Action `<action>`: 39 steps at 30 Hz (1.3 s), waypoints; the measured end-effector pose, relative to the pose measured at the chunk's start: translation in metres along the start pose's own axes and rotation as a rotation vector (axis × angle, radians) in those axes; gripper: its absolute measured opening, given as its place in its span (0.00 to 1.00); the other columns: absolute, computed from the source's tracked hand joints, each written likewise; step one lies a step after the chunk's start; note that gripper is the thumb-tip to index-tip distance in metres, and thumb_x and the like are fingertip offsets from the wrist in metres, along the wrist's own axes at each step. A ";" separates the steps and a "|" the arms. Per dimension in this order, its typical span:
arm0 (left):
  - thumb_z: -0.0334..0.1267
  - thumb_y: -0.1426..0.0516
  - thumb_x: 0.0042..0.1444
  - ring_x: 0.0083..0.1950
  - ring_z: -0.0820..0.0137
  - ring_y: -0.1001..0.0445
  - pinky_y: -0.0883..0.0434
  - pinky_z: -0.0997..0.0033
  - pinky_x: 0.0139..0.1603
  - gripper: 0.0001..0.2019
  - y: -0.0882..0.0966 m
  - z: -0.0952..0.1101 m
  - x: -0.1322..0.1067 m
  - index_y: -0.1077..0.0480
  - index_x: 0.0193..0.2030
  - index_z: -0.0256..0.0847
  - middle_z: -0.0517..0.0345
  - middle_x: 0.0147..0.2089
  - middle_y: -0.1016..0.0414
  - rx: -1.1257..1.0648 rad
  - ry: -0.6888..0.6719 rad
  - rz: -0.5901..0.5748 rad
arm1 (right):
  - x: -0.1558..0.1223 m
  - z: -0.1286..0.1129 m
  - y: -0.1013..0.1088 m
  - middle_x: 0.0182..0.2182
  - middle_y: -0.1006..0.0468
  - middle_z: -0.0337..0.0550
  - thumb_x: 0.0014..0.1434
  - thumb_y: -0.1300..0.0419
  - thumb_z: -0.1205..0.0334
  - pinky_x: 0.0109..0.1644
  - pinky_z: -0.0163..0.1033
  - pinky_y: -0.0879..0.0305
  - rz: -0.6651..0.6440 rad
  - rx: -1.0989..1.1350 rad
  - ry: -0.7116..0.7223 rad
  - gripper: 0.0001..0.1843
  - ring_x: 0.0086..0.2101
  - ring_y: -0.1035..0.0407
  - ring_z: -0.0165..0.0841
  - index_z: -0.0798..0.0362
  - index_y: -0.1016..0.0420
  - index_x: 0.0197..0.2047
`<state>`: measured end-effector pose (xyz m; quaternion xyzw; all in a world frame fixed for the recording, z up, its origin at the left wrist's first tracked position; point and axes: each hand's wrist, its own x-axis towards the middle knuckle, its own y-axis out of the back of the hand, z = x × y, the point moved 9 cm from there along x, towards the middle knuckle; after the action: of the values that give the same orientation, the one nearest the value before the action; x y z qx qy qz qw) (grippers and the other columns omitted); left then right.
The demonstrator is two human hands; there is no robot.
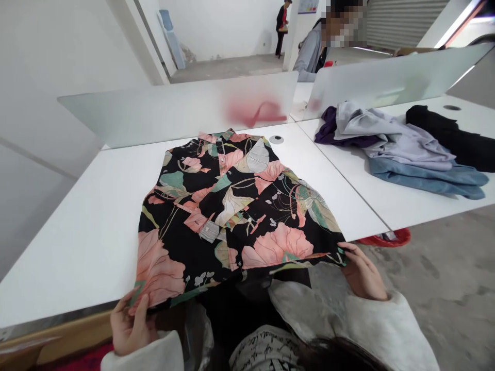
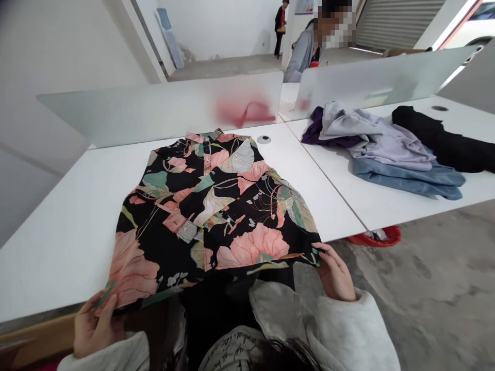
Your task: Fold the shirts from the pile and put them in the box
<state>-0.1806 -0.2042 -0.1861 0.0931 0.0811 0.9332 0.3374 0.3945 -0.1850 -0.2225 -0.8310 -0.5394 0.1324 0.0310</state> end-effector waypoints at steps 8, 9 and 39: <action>0.37 0.49 0.50 0.51 0.59 0.25 0.30 0.57 0.57 0.21 0.000 0.026 -0.004 0.27 0.50 0.46 0.56 0.49 0.23 0.447 -0.518 -0.306 | -0.013 -0.034 0.003 0.44 0.23 0.43 0.57 0.49 0.65 0.53 0.39 0.35 -0.078 -0.920 0.568 0.19 0.45 0.29 0.35 0.48 0.26 0.50; 0.37 0.48 0.51 0.49 0.59 0.25 0.30 0.56 0.56 0.21 0.000 0.028 -0.004 0.28 0.52 0.45 0.54 0.49 0.23 0.505 -0.631 -0.311 | -0.012 -0.040 0.004 0.44 0.24 0.43 0.56 0.49 0.68 0.52 0.39 0.34 -0.059 -1.016 0.658 0.21 0.45 0.29 0.35 0.47 0.26 0.51; 0.35 0.52 0.58 0.65 0.58 0.38 0.47 0.56 0.67 0.30 -0.071 0.042 -0.065 0.46 0.68 0.41 0.45 0.63 0.34 0.703 -1.194 -0.344 | -0.042 -0.025 -0.104 0.51 0.24 0.48 0.59 0.51 0.75 0.58 0.49 0.40 -0.270 -1.179 1.405 0.26 0.56 0.36 0.38 0.50 0.32 0.59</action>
<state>-0.0784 -0.1887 -0.1679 0.6776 0.1921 0.5750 0.4164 0.2920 -0.1772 -0.1703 -0.5322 -0.4693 -0.7020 -0.0616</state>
